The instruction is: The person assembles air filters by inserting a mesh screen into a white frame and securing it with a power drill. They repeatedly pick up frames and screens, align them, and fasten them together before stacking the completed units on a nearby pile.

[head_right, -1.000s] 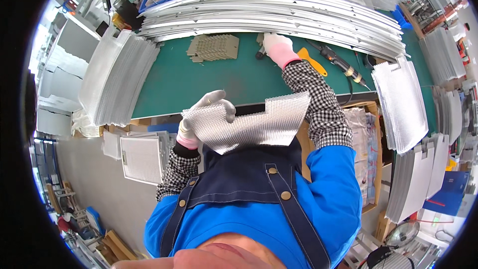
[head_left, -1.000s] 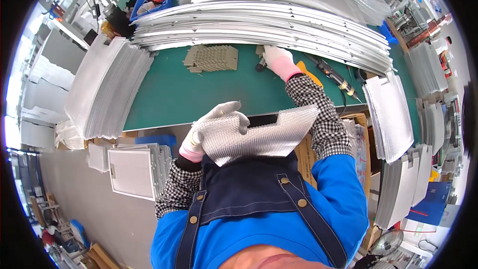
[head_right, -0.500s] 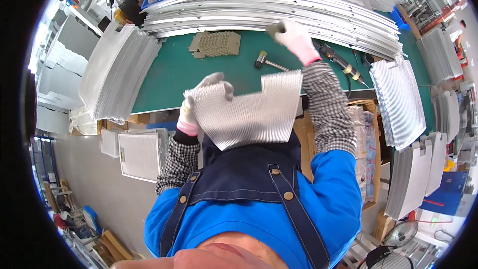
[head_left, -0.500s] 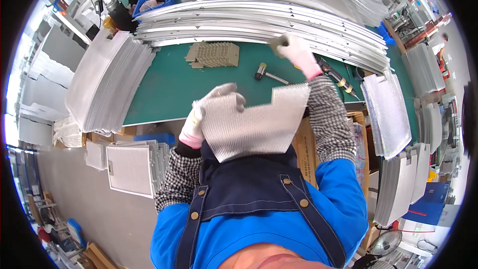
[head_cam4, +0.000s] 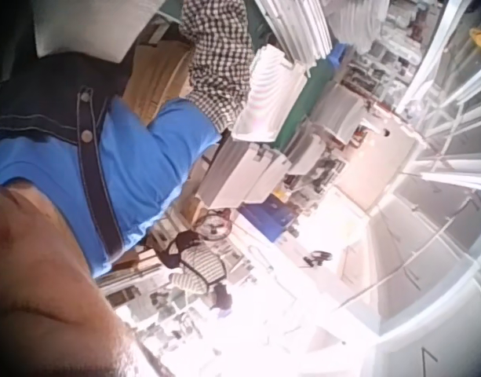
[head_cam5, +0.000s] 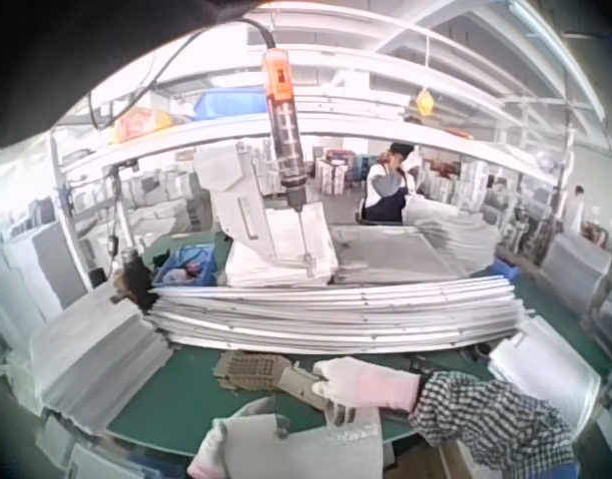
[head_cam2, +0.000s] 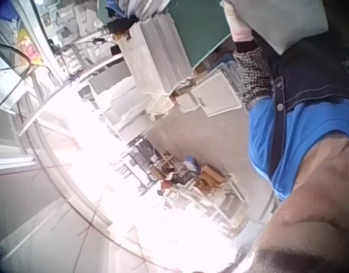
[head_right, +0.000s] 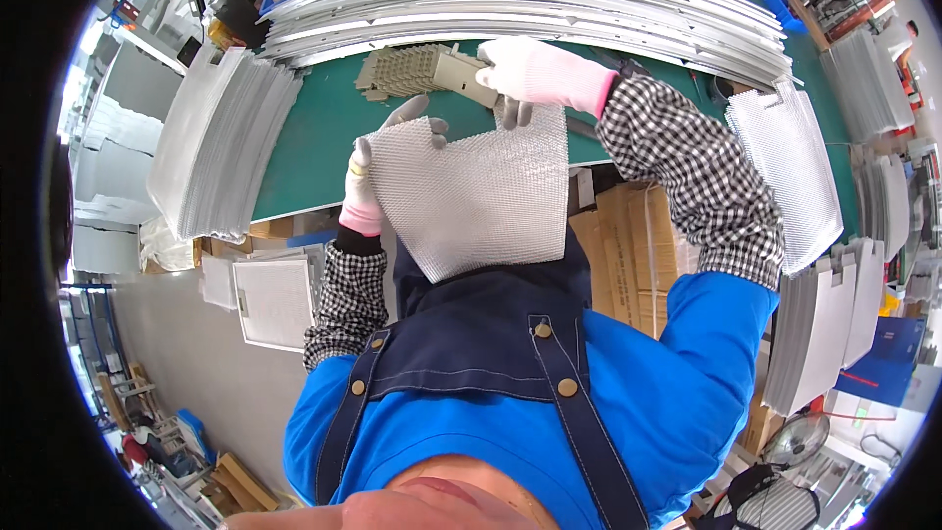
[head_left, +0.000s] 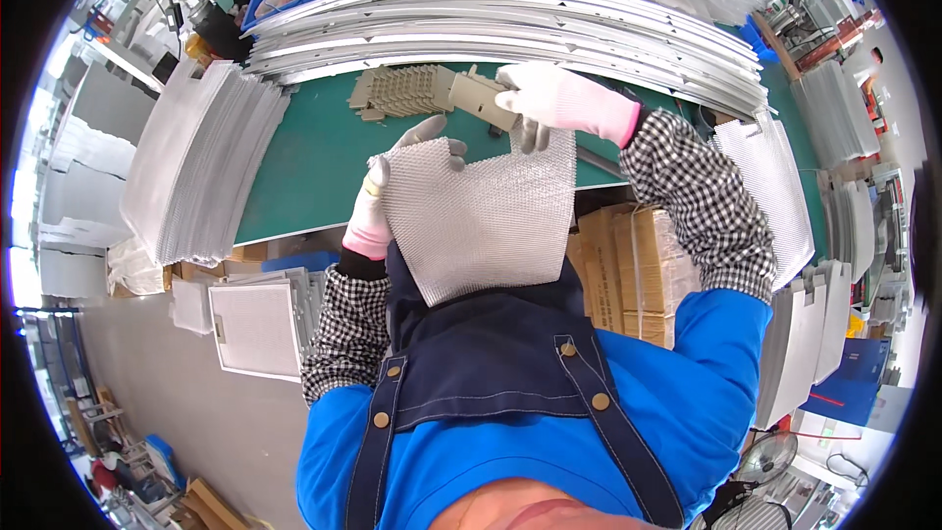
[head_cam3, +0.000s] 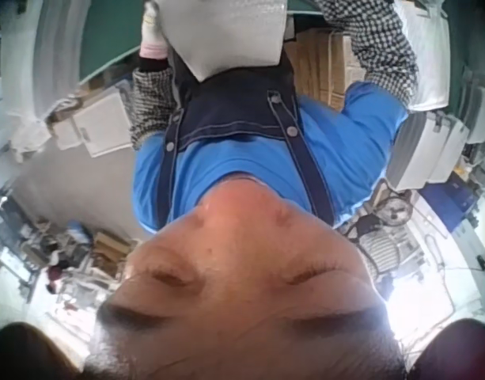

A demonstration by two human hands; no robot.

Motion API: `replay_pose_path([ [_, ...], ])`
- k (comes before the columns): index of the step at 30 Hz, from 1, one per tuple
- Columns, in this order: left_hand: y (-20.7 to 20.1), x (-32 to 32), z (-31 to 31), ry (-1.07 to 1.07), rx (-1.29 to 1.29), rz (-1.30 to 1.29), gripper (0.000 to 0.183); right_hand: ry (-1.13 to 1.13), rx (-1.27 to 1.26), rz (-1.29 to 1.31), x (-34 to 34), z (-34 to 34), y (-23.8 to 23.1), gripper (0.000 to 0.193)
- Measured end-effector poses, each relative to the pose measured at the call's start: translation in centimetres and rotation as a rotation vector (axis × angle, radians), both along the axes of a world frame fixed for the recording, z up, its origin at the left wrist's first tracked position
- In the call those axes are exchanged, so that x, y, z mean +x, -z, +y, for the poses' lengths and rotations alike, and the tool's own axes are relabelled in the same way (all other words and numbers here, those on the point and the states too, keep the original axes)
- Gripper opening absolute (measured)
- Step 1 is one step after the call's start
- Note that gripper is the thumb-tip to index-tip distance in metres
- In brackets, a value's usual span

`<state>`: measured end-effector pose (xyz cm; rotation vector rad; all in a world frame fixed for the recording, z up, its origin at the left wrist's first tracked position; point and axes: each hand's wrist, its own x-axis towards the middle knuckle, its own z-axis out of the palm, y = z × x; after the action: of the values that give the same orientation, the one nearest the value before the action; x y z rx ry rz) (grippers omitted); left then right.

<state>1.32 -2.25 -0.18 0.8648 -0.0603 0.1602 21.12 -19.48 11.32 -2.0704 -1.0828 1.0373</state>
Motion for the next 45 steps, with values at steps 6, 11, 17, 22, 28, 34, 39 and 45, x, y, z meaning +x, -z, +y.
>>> replay_pose_path([
  [6,1.6,0.0,1.2,0.058,-0.105,-0.035,0.107,-0.056,-0.096,0.065,-1.3,-0.1,-3.2,0.048],
  [11,0.9,0.3,1.7,0.043,-0.026,0.046,0.098,-0.171,-0.067,0.001,-0.9,-0.6,-2.7,0.048],
  [17,-4.5,0.7,3.6,-0.549,1.221,0.02,0.065,-0.205,-0.134,-0.177,-1.2,0.6,-2.5,0.04],
  [22,-7.6,2.8,1.0,-0.276,1.724,0.26,0.035,-0.166,-0.104,-0.145,-1.3,0.6,-2.1,0.034],
  [28,-7.6,3.7,1.2,-0.169,1.659,0.31,0.034,-0.205,-0.154,-0.189,-1.5,-0.2,-2.7,0.044],
  [34,-7.5,3.5,1.8,-0.094,1.475,0.296,0.027,-0.395,-0.238,-0.489,-0.9,0.9,-1.8,0.045],
  [39,-6.4,3.2,2.6,-0.24,1.257,0.172,0.013,-0.21,0.004,-0.419,0.7,0.0,0.2,0.053],
  [45,-4.6,4.4,2.9,-0.224,1.424,-0.046,0.023,-0.372,-0.138,-0.46,3.3,-1.1,3.8,0.043],
])
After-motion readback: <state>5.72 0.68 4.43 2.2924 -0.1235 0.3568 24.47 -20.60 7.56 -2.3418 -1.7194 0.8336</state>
